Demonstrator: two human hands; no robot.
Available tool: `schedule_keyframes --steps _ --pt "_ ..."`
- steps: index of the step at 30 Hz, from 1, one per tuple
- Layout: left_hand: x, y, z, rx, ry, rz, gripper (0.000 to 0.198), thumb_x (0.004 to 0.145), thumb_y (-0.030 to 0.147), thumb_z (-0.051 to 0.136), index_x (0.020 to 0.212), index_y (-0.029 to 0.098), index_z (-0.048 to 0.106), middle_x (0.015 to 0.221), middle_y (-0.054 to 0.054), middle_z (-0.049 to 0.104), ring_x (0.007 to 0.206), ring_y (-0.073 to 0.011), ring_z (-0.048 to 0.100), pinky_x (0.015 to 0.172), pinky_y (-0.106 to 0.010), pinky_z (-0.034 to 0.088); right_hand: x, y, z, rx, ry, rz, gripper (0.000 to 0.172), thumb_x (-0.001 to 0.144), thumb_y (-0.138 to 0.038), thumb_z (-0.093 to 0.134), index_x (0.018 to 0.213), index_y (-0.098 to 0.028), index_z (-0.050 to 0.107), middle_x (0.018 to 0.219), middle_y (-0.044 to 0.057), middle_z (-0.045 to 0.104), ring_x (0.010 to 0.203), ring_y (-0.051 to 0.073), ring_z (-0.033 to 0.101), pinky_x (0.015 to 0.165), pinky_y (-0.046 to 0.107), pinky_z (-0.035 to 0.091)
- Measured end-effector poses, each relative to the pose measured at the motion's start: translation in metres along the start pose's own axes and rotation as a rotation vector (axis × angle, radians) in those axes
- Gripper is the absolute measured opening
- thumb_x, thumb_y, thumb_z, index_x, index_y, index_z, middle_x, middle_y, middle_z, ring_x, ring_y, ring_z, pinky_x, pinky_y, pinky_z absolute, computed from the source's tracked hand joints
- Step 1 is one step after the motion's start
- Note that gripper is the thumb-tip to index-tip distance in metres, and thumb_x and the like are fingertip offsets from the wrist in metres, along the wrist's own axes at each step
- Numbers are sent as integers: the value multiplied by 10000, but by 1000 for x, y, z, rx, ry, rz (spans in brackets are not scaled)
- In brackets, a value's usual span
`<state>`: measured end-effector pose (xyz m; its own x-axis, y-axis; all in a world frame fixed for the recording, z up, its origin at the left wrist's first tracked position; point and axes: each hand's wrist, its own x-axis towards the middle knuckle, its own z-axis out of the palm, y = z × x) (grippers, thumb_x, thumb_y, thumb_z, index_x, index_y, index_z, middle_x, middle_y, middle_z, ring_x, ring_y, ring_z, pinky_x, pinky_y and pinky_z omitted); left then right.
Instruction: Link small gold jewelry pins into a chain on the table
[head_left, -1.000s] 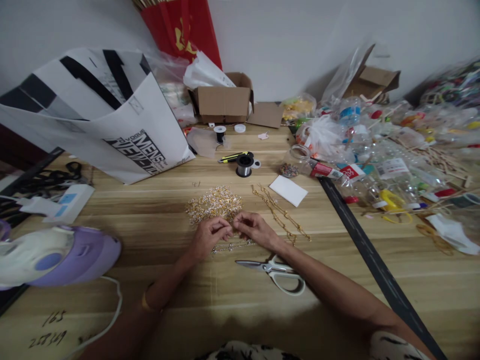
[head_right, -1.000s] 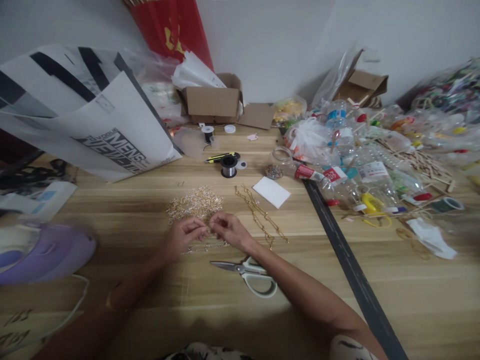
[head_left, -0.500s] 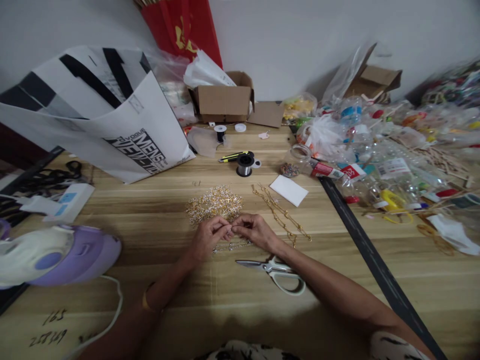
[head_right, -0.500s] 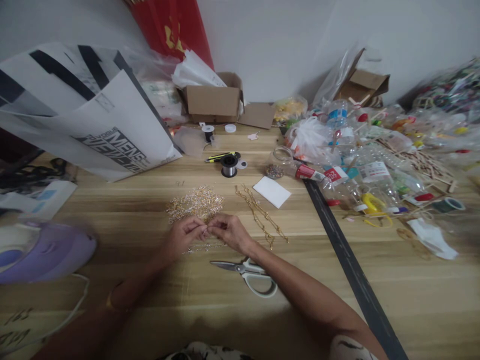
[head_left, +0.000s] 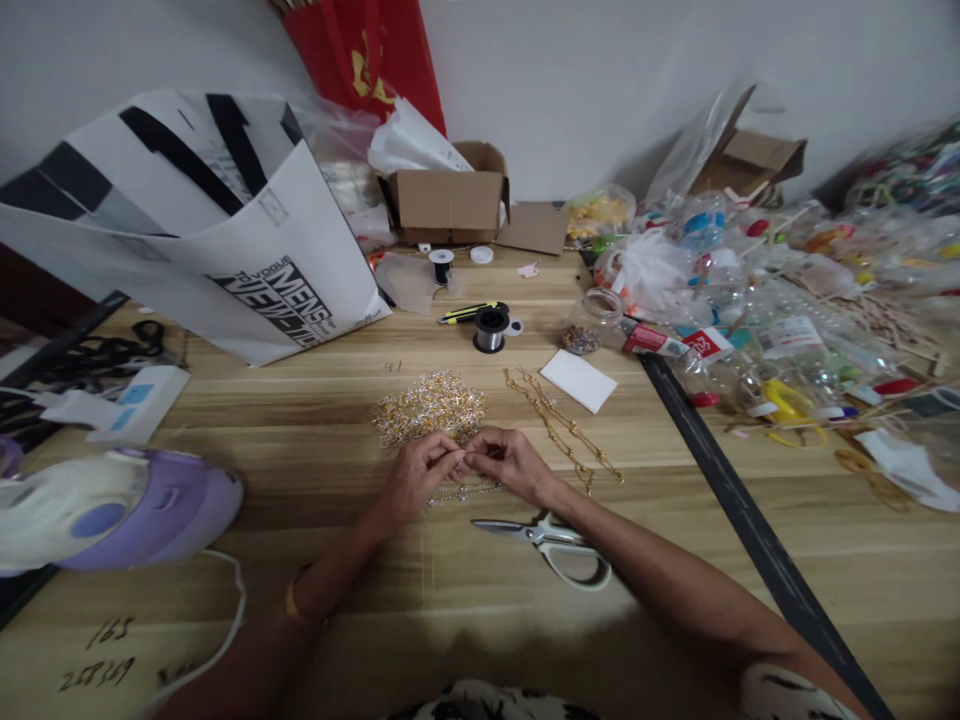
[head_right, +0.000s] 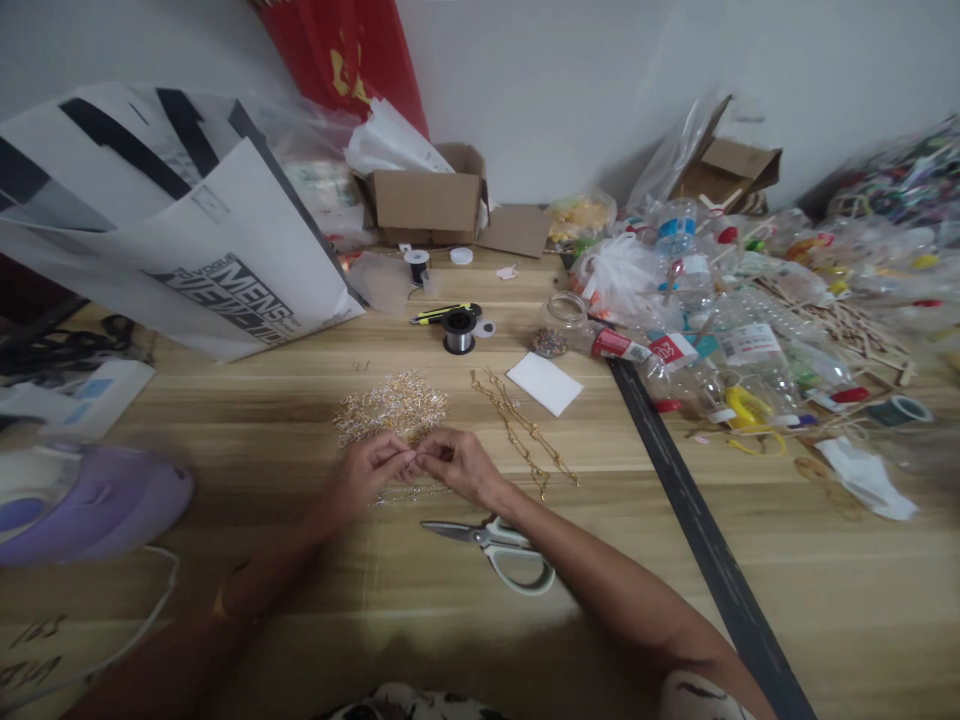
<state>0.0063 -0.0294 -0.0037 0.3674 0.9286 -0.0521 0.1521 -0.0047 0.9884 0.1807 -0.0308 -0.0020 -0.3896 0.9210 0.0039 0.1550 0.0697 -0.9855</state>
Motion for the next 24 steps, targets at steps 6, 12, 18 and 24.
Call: schedule_keyframes --steps 6,12,18,24 --pt "0 -3 0 0 6 -2 190 779 308 608 727 135 548 629 -4 630 569 -126 635 559 -237 530 -1 1 -1 -5 -12 -32 231 789 -348 591 746 -123 625 639 -3 542 558 89 431 524 207 325" --pt "1 -6 -1 -31 25 -15 214 773 307 618 898 151 540 668 -4 652 566 -133 638 554 -246 532 -1 1 -1 38 -40 -41 226 794 -348 589 754 -127 610 635 -9 532 551 84 418 515 201 314" --pt "1 -2 -2 -5 -8 6 169 789 301 594 766 136 563 654 -7 629 583 -122 627 575 -233 522 0 2 -2 9 -36 -47 193 797 -312 587 753 -125 612 636 -12 533 551 80 420 523 196 321" --pt "2 1 -2 -9 -25 -24 200 801 314 572 738 125 555 640 -9 619 561 -116 619 555 -226 507 0 3 -2 2 -43 -47 189 801 -305 580 757 -123 613 655 -4 555 560 82 435 524 193 325"
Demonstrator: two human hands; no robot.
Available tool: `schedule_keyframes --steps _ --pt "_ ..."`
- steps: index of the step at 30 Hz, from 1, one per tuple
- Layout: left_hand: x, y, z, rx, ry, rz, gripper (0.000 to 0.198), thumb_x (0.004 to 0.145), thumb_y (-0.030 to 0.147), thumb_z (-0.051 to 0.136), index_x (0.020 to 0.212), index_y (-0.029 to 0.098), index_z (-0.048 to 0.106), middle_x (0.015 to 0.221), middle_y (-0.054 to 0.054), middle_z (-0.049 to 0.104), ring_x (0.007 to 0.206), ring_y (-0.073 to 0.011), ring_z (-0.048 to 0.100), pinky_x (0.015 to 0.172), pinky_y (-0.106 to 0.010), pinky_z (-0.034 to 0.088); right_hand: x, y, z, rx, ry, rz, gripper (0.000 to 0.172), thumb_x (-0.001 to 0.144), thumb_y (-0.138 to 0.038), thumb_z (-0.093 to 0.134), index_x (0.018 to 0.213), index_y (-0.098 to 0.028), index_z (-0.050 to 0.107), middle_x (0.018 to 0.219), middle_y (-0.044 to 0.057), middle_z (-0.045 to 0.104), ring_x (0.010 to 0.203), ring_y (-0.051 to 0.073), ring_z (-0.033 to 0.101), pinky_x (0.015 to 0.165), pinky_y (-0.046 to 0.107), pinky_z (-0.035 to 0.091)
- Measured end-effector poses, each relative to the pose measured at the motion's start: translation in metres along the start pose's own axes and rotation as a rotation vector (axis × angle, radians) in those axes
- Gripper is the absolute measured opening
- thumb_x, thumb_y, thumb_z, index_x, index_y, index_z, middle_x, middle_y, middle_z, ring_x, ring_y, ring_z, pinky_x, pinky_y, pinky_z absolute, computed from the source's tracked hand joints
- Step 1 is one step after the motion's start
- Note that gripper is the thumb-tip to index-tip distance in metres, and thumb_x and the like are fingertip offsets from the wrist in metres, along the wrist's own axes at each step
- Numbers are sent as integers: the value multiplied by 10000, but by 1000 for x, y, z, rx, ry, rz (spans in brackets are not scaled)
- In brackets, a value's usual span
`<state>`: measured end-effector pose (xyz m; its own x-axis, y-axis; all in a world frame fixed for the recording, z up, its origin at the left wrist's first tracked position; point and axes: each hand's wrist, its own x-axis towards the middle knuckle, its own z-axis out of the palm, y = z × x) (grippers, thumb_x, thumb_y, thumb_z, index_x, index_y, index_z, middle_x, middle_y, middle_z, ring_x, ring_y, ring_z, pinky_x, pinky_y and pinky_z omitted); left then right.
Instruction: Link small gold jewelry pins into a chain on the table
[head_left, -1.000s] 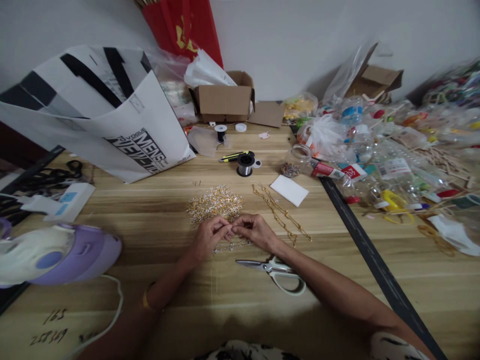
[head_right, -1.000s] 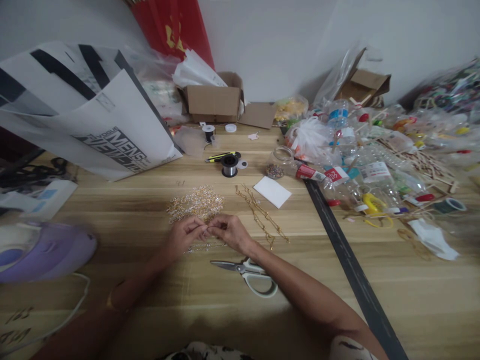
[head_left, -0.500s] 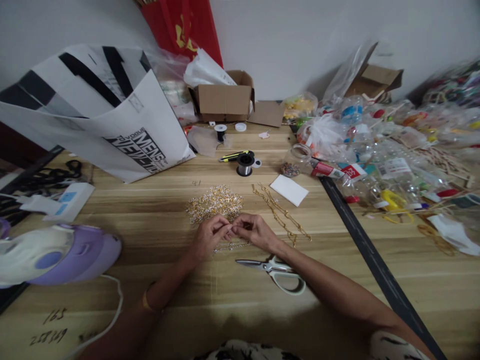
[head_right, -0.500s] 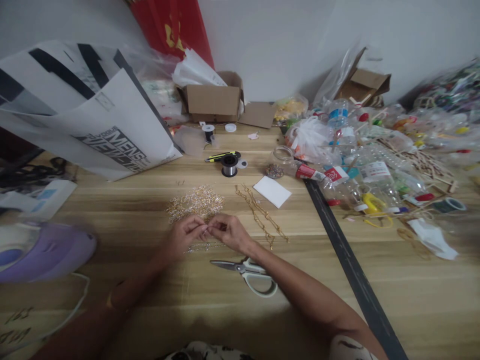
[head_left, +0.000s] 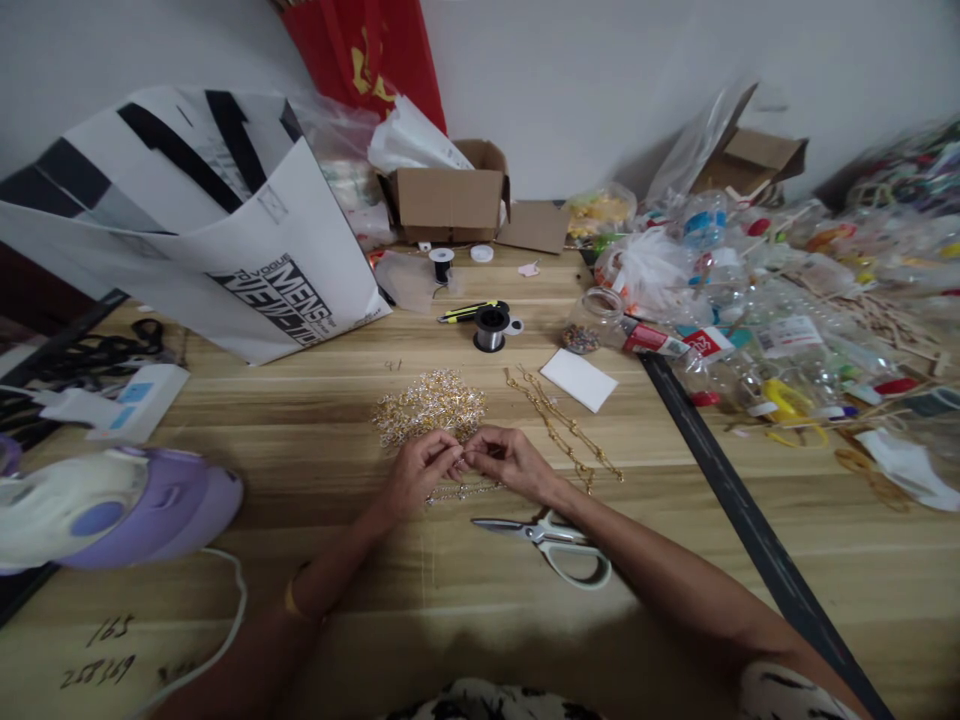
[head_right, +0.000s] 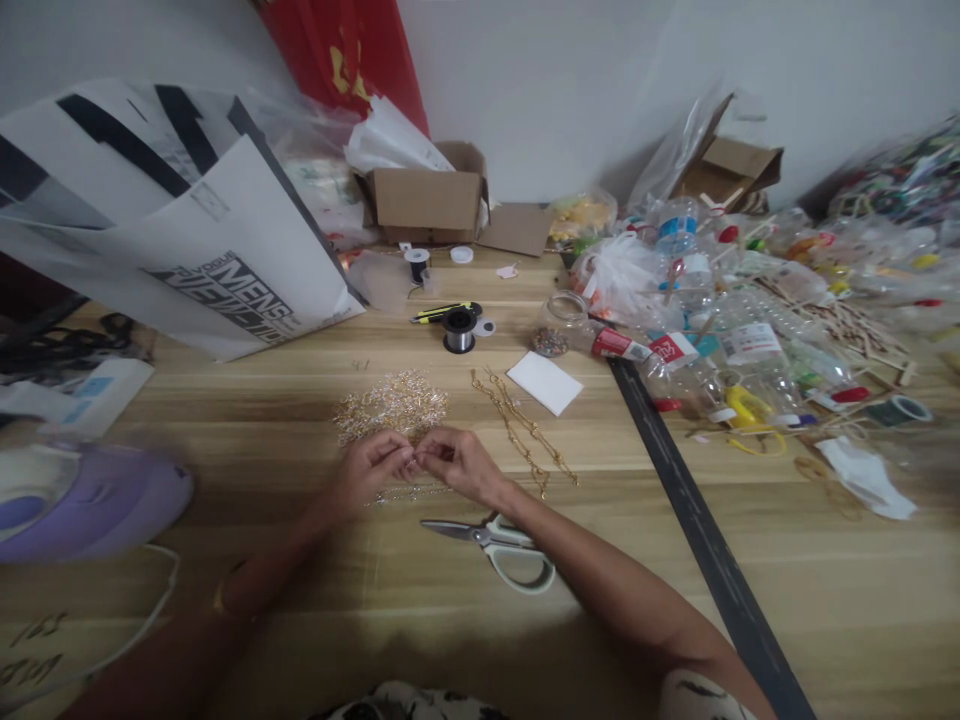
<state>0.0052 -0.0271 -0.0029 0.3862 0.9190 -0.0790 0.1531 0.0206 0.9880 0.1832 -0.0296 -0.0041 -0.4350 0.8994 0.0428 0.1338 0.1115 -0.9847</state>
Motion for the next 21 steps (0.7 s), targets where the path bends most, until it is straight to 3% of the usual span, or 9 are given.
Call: schedule_keyframes --steps 21 --pt "1 3 2 27 -14 0 231 790 331 559 680 128 543 583 6 583 509 -90 566 510 -201 472 0 -1 0 -130 -2 -51 186 829 -267 550 756 -116 629 667 1 559 581 86 443 530 196 325"
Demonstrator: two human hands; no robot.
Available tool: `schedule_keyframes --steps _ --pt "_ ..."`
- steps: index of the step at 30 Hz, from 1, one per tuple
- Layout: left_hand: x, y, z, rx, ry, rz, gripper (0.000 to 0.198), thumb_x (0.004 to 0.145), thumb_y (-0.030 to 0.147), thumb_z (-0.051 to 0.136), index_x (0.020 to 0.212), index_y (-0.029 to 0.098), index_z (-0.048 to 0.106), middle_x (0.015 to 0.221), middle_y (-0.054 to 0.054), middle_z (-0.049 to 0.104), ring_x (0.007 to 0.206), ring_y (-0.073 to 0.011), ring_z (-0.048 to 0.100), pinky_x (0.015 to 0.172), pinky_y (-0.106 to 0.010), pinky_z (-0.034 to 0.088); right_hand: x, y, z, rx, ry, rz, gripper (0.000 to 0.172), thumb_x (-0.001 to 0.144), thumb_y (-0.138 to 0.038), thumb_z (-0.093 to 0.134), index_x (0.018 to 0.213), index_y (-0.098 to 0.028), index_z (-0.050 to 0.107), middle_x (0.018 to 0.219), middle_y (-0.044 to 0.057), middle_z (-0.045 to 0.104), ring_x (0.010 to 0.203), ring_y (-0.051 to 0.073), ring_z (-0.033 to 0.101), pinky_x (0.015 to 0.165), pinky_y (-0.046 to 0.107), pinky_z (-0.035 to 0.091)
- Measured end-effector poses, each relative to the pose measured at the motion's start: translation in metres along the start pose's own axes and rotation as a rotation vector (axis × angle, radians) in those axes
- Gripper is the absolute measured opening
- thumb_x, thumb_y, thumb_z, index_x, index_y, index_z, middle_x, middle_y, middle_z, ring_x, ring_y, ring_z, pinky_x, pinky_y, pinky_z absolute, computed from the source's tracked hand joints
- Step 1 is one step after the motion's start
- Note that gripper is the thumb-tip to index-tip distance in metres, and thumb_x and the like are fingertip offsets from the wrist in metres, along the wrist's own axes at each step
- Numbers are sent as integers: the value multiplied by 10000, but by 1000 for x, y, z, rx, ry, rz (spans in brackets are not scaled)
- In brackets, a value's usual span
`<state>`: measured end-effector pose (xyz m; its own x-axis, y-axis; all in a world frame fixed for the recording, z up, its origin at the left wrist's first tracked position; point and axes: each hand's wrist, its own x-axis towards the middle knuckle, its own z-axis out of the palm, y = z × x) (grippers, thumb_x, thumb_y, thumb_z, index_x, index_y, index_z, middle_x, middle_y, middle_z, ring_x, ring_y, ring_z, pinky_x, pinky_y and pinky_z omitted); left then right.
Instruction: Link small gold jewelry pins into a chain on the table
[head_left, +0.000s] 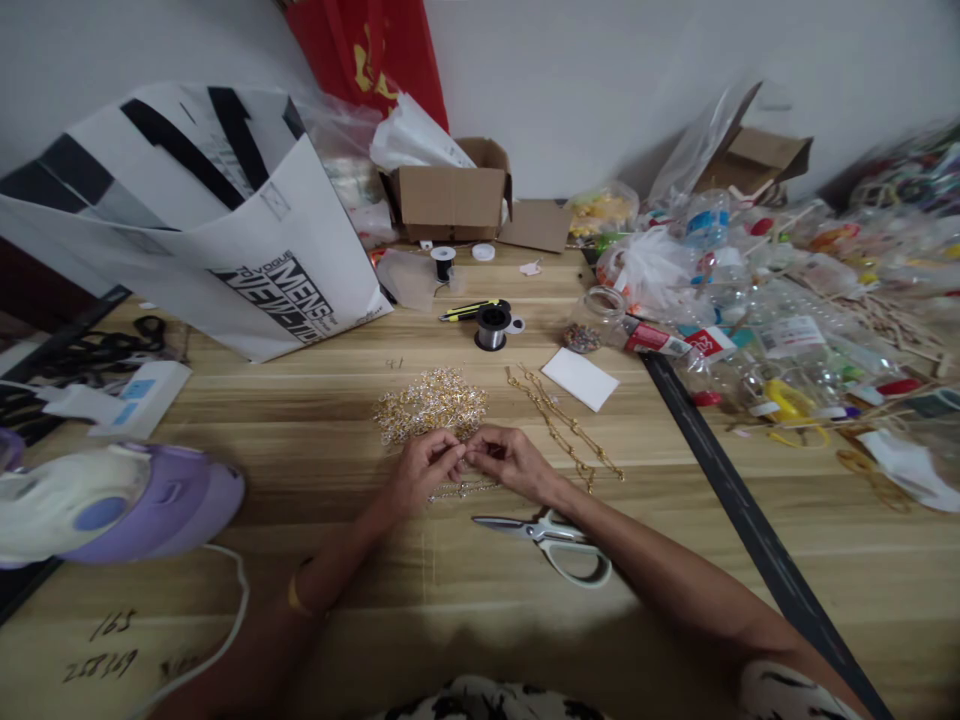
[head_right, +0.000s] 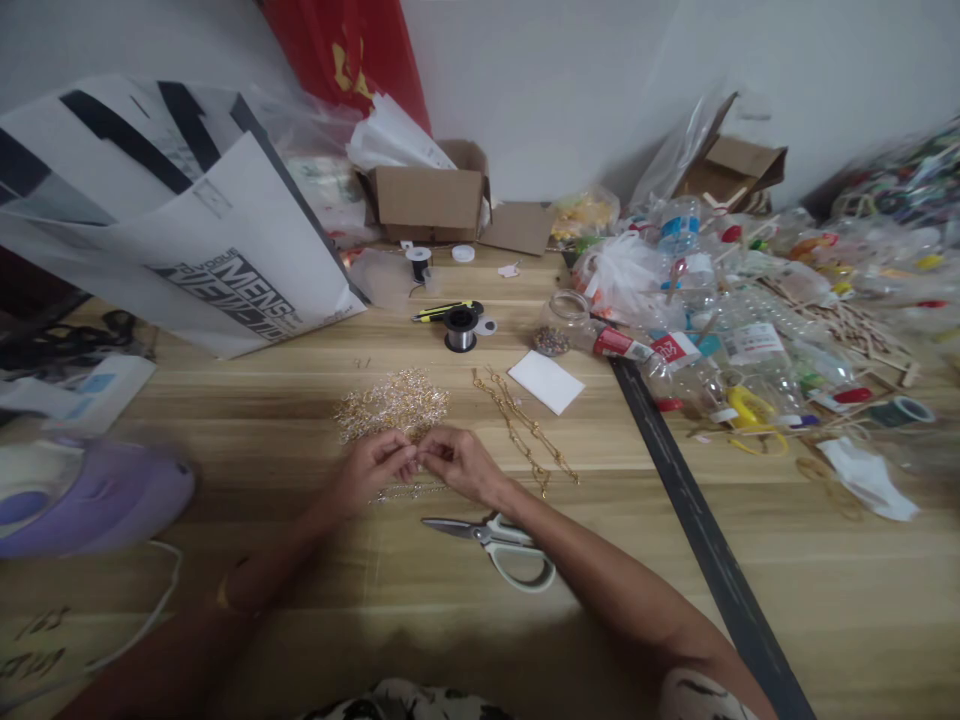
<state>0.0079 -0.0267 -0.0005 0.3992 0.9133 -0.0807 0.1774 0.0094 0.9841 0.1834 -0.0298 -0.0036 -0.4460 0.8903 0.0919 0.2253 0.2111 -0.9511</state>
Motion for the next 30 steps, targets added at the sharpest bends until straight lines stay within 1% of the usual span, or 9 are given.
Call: schedule_keyframes --steps 5,11,16,21,26,30 --pt "1 0 -2 -18 -41 -12 256 796 347 554 674 122 552 601 0 588 528 -90 570 527 -205 478 -1 -1 0 -23 15 -11 175 832 -249 538 747 -117 616 663 -1 551 588 88 451 534 195 330" --pt "1 -1 -3 -40 -47 -33 272 786 362 566 664 119 568 597 -1 589 527 -92 569 529 -207 473 -1 -3 -1 -91 28 -44 155 831 -229 536 762 -125 629 721 20 591 630 105 490 564 209 356" --pt "2 0 -4 -72 -48 -60 266 767 365 589 664 120 580 607 -6 601 528 -96 573 531 -213 479 0 -1 -1 -83 84 -55 125 814 -219 561 748 -136 629 696 17 595 636 115 517 577 218 382" --pt "2 3 -5 -57 -46 -65 256 756 353 600 656 117 591 601 -6 602 532 -93 567 537 -206 473 -1 -4 0 -97 129 -83 105 808 -214 580 745 -140 621 691 16 583 641 120 524 578 221 388" --pt "1 4 -5 -53 -35 -58 267 760 358 596 647 116 595 590 -6 601 535 -95 562 548 -210 470 -3 -9 0 -156 131 -135 131 834 -227 562 763 -142 630 727 35 589 664 128 528 583 227 391" --pt "1 3 -6 -39 -31 -47 271 770 358 591 641 120 597 587 -6 601 542 -97 563 554 -209 470 -3 -8 -1 -220 113 -205 155 861 -244 528 770 -156 620 753 47 588 691 140 528 630 247 407"
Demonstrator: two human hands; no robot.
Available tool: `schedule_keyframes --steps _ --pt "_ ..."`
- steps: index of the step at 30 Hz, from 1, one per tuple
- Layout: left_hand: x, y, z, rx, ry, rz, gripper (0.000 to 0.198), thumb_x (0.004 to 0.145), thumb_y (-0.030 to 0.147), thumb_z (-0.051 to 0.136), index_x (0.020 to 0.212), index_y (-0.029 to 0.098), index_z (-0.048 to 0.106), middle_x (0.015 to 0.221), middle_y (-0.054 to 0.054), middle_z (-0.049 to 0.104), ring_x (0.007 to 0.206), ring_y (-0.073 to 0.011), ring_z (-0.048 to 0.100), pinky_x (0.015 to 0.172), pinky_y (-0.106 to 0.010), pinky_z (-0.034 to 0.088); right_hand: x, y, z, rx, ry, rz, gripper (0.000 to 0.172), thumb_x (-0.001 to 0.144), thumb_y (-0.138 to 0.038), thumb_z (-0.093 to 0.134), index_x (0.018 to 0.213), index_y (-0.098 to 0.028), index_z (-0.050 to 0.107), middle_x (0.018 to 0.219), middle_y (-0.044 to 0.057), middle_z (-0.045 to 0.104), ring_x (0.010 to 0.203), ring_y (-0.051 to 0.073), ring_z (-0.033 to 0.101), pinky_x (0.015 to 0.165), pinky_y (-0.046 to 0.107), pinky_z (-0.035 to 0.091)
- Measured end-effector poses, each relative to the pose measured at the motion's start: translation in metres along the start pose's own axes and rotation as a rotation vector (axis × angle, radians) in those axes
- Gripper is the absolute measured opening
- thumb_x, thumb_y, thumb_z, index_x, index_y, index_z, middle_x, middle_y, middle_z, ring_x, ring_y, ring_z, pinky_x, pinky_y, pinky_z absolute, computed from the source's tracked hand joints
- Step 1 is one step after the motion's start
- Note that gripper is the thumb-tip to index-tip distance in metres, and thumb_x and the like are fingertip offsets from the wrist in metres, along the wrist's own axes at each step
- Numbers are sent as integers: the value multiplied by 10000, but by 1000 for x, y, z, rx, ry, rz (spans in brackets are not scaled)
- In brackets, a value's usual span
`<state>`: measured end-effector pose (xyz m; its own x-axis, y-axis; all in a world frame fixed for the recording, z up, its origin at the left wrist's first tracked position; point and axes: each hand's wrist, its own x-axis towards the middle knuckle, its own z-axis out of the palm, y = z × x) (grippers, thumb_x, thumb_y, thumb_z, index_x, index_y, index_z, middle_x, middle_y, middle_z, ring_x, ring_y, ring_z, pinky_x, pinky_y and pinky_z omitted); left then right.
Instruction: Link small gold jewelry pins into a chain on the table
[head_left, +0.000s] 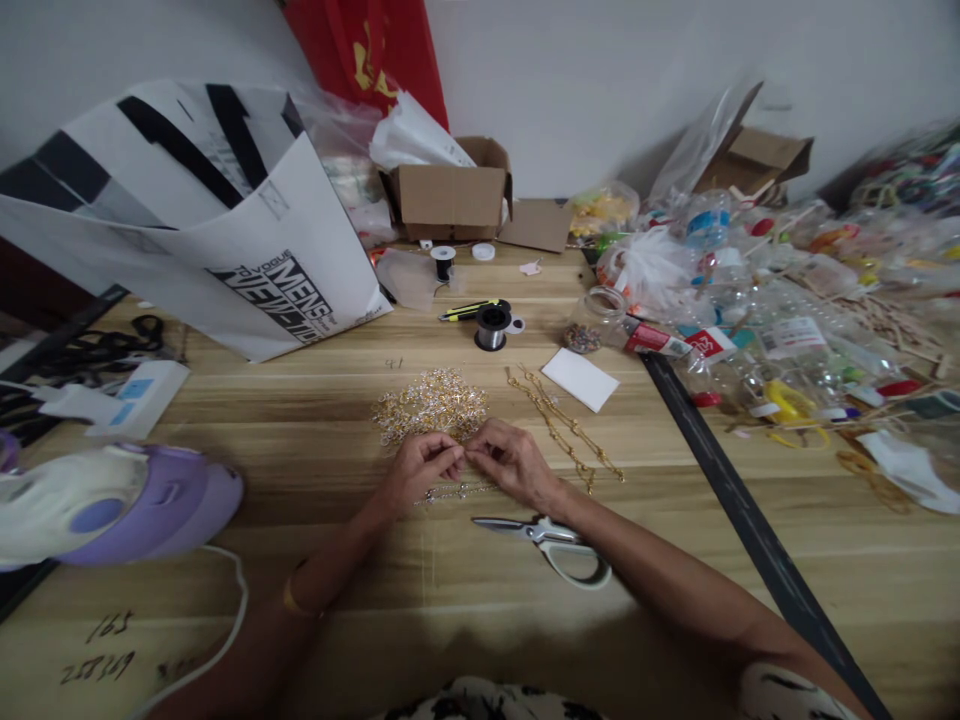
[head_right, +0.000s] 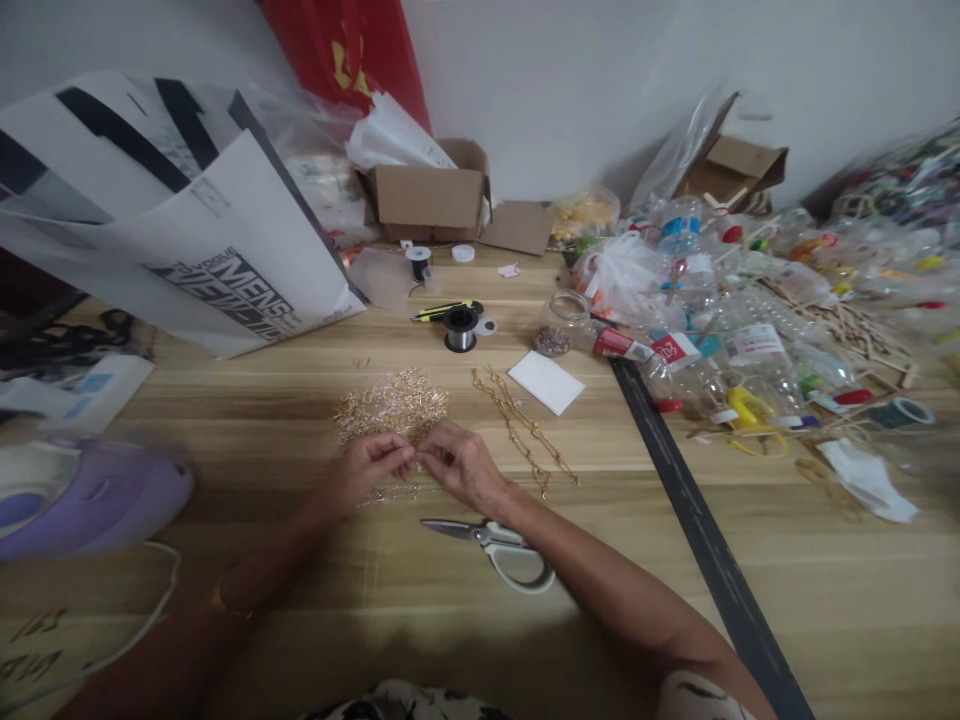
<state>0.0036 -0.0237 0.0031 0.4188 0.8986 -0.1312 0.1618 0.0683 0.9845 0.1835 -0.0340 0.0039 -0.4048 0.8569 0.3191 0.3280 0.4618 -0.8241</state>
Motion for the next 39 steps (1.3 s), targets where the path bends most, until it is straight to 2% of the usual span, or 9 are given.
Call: schedule_keyframes --steps 7,20,34,39 --pt "1 -2 0 -23 35 11 281 755 383 611 641 126 604 588 -6 610 533 -98 563 545 -210 474 -2 3 1 -80 -43 -102 185 905 -230 438 825 -175 595 793 57 564 738 152 531 684 263 421" --pt "2 -4 1 -48 57 10 270 705 392 661 668 129 613 551 1 611 516 -105 567 536 -214 489 -5 9 2 -150 -60 -159 155 905 -238 445 891 -194 592 835 59 571 740 148 541 666 250 430" --pt "2 -9 -2 -70 15 2 225 724 346 653 728 122 631 584 -3 631 526 -107 595 544 -215 501 -4 7 3 -105 -35 -101 158 887 -280 489 853 -176 603 796 56 579 701 142 531 649 252 421" --pt "1 -7 -1 -75 33 6 216 718 332 661 734 120 624 601 -10 640 516 -107 601 536 -219 510 -2 3 1 -40 -1 17 200 888 -311 487 837 -160 608 767 49 586 679 137 523 607 242 405"
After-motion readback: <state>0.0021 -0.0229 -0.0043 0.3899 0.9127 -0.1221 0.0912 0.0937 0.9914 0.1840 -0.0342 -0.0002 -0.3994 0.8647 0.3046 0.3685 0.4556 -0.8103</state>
